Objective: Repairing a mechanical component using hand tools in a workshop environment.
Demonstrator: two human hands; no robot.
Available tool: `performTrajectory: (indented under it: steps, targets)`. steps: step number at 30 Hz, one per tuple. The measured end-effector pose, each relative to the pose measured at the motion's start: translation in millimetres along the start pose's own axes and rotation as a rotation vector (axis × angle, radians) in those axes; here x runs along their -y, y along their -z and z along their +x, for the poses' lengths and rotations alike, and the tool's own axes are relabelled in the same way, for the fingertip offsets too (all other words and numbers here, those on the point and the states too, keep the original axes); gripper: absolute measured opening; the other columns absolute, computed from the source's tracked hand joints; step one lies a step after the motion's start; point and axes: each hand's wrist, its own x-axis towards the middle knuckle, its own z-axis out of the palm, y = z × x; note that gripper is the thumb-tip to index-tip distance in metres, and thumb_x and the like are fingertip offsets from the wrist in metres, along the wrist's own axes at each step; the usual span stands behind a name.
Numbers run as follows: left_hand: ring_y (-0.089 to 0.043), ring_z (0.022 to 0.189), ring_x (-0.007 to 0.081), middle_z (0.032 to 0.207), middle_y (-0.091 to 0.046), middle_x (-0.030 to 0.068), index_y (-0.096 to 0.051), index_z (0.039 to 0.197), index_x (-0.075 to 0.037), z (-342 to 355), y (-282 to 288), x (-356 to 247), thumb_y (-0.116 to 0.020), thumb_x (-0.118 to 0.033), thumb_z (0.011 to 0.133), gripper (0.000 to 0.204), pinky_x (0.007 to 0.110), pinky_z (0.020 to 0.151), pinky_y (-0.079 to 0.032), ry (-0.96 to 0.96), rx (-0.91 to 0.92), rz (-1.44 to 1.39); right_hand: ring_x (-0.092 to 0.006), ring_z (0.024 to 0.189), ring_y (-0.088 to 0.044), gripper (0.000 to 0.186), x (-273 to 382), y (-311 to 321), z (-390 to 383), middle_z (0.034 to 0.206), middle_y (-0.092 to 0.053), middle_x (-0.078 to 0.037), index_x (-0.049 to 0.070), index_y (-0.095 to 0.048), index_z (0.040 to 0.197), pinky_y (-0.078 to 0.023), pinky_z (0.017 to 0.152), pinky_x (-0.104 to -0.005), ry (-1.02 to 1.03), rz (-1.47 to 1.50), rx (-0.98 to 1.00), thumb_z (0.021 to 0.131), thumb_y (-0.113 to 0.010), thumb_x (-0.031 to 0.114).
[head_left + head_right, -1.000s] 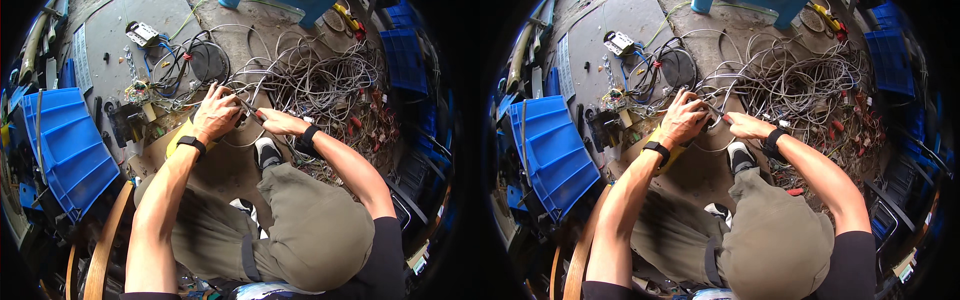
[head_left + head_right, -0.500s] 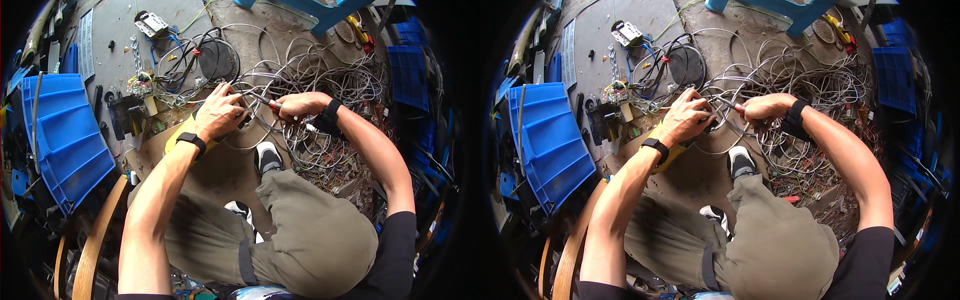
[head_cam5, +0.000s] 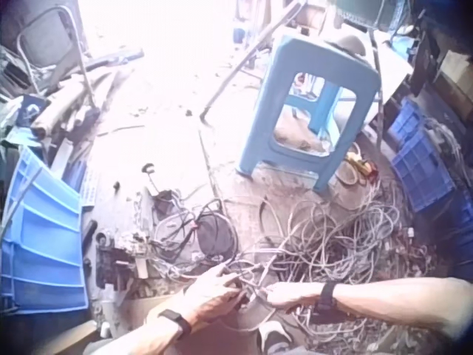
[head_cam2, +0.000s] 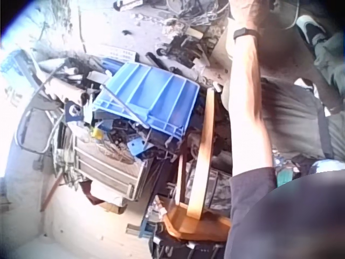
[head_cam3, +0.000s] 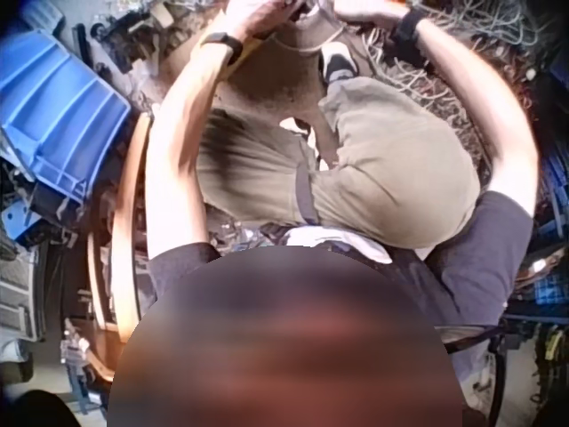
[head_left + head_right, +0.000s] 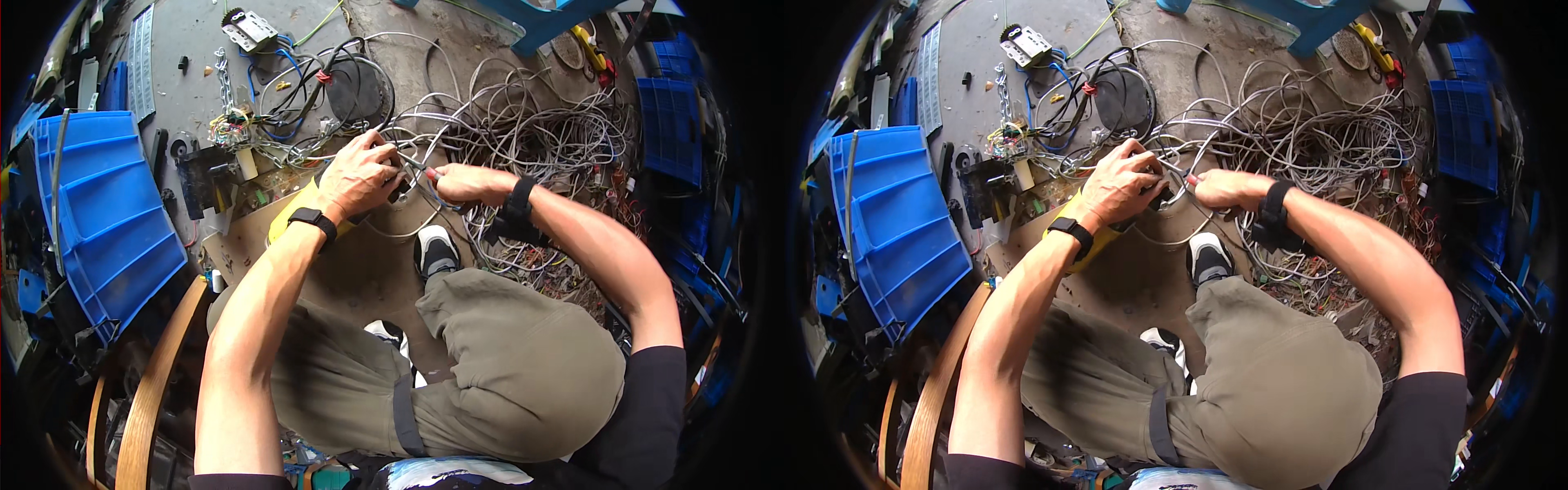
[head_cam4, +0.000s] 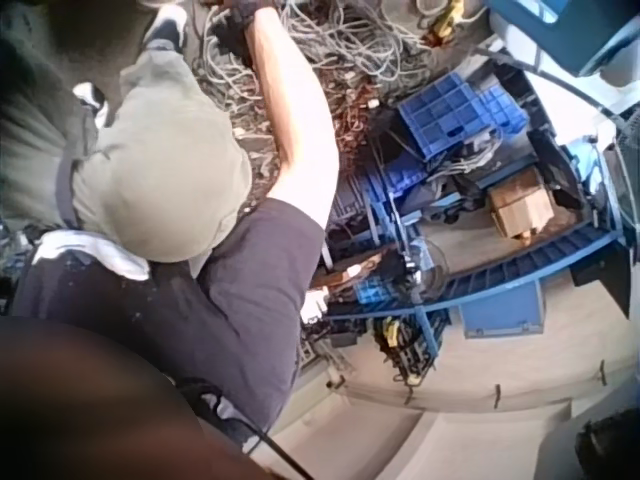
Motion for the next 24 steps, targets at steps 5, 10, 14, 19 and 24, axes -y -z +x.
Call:
performTrajectory:
  steps: [5,10,14,19,24]
  targets:
    - [-0.061,0.098,0.0248,0.095,-0.071,-0.0005,-0.081,0.080,-0.013,0.2,-0.5,2.8,-0.081,-0.024,0.086,0.012,0.035,0.086,-0.056,-0.014,0.010,-0.010,-0.0121,0.053,-0.034,0.026,-17.7,5.6,5.4,0.067,-0.042,0.002,0.014,-0.052,0.079,-0.033,0.049,-0.0316,-0.054,0.253,0.071,0.103,-0.043,0.019]
    - [-0.061,0.098,0.0258,0.094,-0.071,0.0000,-0.081,0.079,-0.013,-0.1,-0.6,1.9,-0.081,-0.025,0.085,0.013,0.036,0.085,-0.056,-0.030,0.005,0.002,-0.0135,0.052,-0.041,0.028,-11.5,13.2,8.4,0.064,-0.042,0.001,0.011,-0.050,0.073,-0.035,0.048,-0.0333,-0.063,0.196,0.025,0.099,-0.045,0.019]
    - [-0.061,0.099,0.0266,0.094,-0.070,0.0013,-0.081,0.079,-0.012,-1.2,0.2,1.9,-0.082,-0.025,0.085,0.014,0.037,0.085,-0.056,-0.008,0.010,-0.013,-0.0080,0.055,-0.035,0.035,-7.1,6.1,2.5,0.066,-0.040,0.006,0.013,-0.045,0.082,-0.030,0.051,-0.0312,-0.035,0.121,0.000,0.113,-0.041,0.029]
    - [-0.059,0.110,0.0342,0.103,-0.067,0.0085,-0.077,0.080,-0.005,0.7,9.4,10.2,-0.076,-0.020,0.085,0.015,0.043,0.096,-0.053,0.049,0.043,-0.077,-0.0339,0.076,-0.065,0.019,-9.4,-1.6,9.2,0.077,-0.061,-0.027,-0.004,-0.057,0.091,-0.048,0.072,-0.0491,0.204,-0.152,-0.301,0.084,-0.053,0.013]
    - [-0.056,0.122,0.0428,0.132,-0.057,0.0250,-0.060,0.122,-0.001,4.6,0.9,0.9,-0.071,-0.008,0.087,0.037,0.047,0.108,-0.048,0.383,-0.139,-0.144,-0.0481,0.083,-0.065,0.022,-25.0,-0.8,12.5,0.085,-0.065,-0.031,-0.004,-0.058,0.095,-0.049,0.075,-0.0513,0.412,-0.205,-0.417,0.082,-0.055,0.013]
